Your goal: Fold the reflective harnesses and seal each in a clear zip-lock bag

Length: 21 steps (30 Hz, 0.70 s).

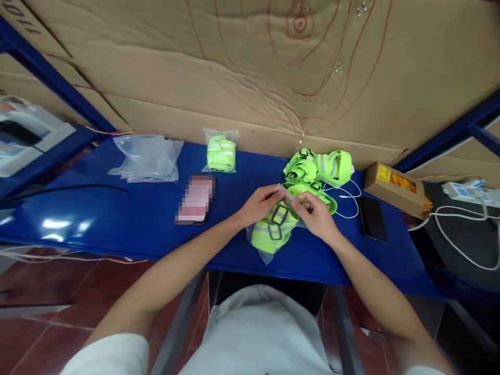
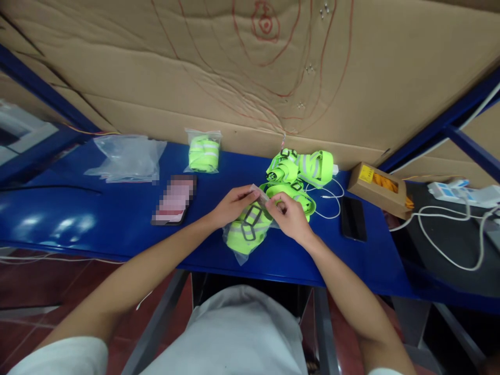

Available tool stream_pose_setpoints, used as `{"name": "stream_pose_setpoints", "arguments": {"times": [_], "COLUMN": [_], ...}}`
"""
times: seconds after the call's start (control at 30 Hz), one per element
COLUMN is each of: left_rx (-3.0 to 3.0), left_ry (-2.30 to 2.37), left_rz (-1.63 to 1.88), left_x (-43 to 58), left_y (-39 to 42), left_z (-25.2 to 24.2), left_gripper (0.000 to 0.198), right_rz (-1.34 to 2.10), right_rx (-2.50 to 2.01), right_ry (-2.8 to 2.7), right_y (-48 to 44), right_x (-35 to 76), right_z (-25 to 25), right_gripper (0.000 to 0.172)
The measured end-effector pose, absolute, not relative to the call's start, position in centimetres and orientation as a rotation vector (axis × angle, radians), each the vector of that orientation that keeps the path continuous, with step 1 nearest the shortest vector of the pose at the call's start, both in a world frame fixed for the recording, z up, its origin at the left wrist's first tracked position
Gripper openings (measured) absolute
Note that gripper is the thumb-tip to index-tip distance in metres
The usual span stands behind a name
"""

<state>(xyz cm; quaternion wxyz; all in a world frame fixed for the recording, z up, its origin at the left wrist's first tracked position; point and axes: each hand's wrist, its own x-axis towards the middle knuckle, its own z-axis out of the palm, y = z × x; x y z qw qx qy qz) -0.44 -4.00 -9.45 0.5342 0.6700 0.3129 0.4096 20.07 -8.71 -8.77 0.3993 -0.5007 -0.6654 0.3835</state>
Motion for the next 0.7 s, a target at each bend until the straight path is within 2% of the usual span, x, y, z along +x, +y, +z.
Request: {"name": "stream_pose_setpoints", "arguments": {"times": [0.37, 0.7], "left_rx": [1.614, 1.696], "left_ry": [0.778, 0.762], "left_rz": [1.116, 1.096], "left_x": [-0.17, -0.05], "left_y": [-4.11, -4.53], "left_z": [-9.50, -9.65], "left_gripper": [0.041, 0.042], "right_rz": [0.881, 0.790], "right_rx": [-1.233, -1.251], "right_ry": [-1.715, -1.785], "right_y": [-8.78, -8.87], "right_x": [19.99, 19.99], "right_z": [-8.98, -8.73], "right_gripper": [0.030, 0.027]}}
